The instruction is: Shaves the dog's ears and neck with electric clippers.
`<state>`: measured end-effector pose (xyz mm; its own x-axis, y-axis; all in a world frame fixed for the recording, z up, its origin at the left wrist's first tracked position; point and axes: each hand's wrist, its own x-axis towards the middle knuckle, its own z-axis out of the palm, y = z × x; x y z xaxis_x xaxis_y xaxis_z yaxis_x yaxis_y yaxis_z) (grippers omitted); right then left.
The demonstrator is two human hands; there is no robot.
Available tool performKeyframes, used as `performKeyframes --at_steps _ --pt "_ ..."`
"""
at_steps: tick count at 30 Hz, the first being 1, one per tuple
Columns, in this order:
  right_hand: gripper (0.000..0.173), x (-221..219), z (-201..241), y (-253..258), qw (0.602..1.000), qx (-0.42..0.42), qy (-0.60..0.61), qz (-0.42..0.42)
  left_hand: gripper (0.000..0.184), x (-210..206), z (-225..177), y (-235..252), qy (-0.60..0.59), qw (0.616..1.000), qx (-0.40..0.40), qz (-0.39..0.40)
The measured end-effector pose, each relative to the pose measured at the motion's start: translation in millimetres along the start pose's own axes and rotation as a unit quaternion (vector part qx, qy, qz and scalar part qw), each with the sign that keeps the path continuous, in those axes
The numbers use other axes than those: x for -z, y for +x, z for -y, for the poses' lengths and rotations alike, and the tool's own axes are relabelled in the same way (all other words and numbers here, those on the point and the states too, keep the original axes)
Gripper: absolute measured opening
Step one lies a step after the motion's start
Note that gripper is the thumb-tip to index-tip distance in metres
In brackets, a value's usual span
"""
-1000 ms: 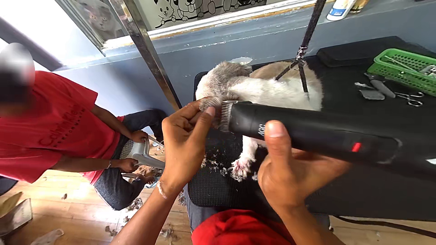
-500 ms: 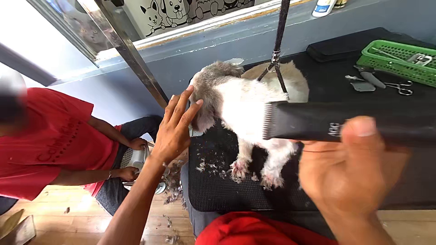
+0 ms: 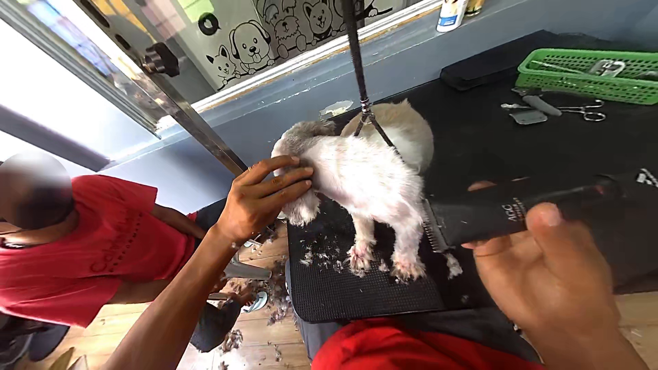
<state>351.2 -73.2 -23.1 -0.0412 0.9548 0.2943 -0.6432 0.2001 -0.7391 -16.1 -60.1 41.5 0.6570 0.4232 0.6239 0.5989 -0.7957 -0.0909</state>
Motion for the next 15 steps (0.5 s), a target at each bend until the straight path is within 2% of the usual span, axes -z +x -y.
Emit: performKeyframes --at_steps 4,7,10,15 --pt "0.041 -2 0 -6 0.999 -0.015 0.050 0.010 0.020 17 -44 -7 -0.005 1.000 0.020 -0.015" --pt "0.041 -10 3 -7 0.999 0.007 0.044 0.023 0.033 34 -75 -12 0.038 0.998 0.042 -0.018" --pt "0.051 -25 7 -9 0.998 0.036 -0.011 0.060 0.015 48 -103 -5 0.054 0.998 0.045 -0.006" --pt "0.063 -51 -3 -11 0.987 0.089 -0.009 0.130 0.014 67 -141 8 0.087 0.994 0.045 0.040"
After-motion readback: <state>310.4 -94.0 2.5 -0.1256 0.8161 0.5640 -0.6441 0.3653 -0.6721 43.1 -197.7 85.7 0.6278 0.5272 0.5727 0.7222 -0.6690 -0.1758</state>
